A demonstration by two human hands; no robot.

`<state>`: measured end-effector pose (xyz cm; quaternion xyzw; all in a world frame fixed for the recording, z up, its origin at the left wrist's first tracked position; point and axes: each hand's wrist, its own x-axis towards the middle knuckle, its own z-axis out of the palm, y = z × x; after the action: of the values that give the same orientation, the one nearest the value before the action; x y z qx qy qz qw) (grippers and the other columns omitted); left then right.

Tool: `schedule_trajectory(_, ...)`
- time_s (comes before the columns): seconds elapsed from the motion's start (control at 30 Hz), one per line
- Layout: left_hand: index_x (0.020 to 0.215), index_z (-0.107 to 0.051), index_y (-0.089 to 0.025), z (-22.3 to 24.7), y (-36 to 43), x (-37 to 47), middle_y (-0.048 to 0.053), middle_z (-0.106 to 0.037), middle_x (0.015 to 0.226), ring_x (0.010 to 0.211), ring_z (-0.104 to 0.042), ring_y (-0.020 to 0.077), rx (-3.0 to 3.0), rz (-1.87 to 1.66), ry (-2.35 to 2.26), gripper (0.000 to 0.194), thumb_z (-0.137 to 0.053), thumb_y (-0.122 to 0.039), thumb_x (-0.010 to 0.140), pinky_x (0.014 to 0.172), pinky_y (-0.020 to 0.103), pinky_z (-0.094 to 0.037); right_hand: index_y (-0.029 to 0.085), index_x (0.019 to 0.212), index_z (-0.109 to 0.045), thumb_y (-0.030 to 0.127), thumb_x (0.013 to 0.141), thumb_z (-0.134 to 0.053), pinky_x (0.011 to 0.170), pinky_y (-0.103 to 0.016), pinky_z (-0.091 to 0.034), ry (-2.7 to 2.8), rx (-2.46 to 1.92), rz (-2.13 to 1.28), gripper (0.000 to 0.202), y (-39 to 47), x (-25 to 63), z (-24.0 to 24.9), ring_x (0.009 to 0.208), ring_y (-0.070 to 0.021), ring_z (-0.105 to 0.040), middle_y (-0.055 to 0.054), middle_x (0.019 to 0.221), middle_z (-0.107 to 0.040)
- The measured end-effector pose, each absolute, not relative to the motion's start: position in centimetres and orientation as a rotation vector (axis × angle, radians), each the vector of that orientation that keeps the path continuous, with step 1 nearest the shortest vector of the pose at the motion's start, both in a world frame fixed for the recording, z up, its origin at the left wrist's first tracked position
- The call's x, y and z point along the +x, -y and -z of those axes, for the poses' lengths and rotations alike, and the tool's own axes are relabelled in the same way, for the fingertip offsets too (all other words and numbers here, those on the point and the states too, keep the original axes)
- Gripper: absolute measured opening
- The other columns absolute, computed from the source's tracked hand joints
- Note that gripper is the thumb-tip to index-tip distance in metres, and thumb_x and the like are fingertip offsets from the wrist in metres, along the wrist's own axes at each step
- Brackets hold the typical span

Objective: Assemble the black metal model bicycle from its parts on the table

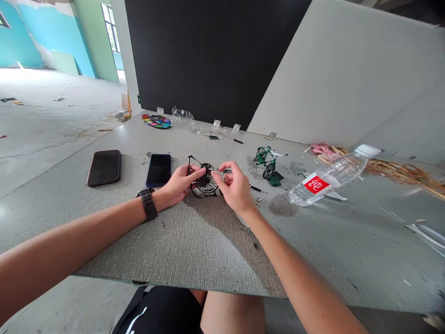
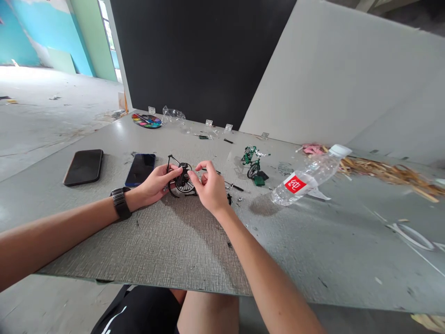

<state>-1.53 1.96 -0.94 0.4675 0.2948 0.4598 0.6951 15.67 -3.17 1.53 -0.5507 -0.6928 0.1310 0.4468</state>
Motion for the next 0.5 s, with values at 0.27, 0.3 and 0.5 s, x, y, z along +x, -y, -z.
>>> schedule_trajectory(0.27, 0.082, -0.060, -0.015, 0.8, -2.0, -1.5, 0.002, -0.063, 0.085, 0.075, -0.059, 0.0101, 1.009, -1.034, -0.668, 0.026, -0.077, -0.034, 0.078, 0.066, 0.023, -0.046, 0.022, 0.110, -0.068, 0.044, 0.094, -0.056, 0.053, -0.028, -0.030, 1.991, -1.389, -0.131, 0.029, 2.8, 16.4, -1.2, 0.048, -0.0109, -0.037, 0.007, 0.052, -0.043)
schedule_trajectory(0.3, 0.082, -0.061, -0.015, 0.8, -2.0, -1.5, 0.002, -0.064, 0.085, 0.076, -0.059, 0.0102, 1.006, -1.031, -0.669, 0.027, -0.078, -0.035, 0.077, 0.066, 0.023, -0.046, 0.022, 0.109, -0.070, 0.044, 0.094, -0.057, 0.054, -0.028, -0.031, 2.013, -1.395, -0.097, 0.030, 2.7, 16.5, -1.1, 0.049, -0.0111, -0.041, 0.005, 0.055, -0.051)
schedule_trajectory(0.5, 0.081, -0.062, -0.015, 0.9, -2.1, -1.6, 0.004, -0.066, 0.084, 0.078, -0.062, 0.0112, 1.007, -0.994, -0.672, 0.025, -0.077, -0.035, 0.078, 0.068, 0.023, -0.049, 0.024, 0.107, -0.077, 0.039, 0.096, -0.057, 0.067, -0.031, -0.045, 2.081, -1.401, -0.039, 0.027, 2.4, 17.0, -0.9, 0.064, -0.0160, -0.063, -0.004, 0.091, -0.079)
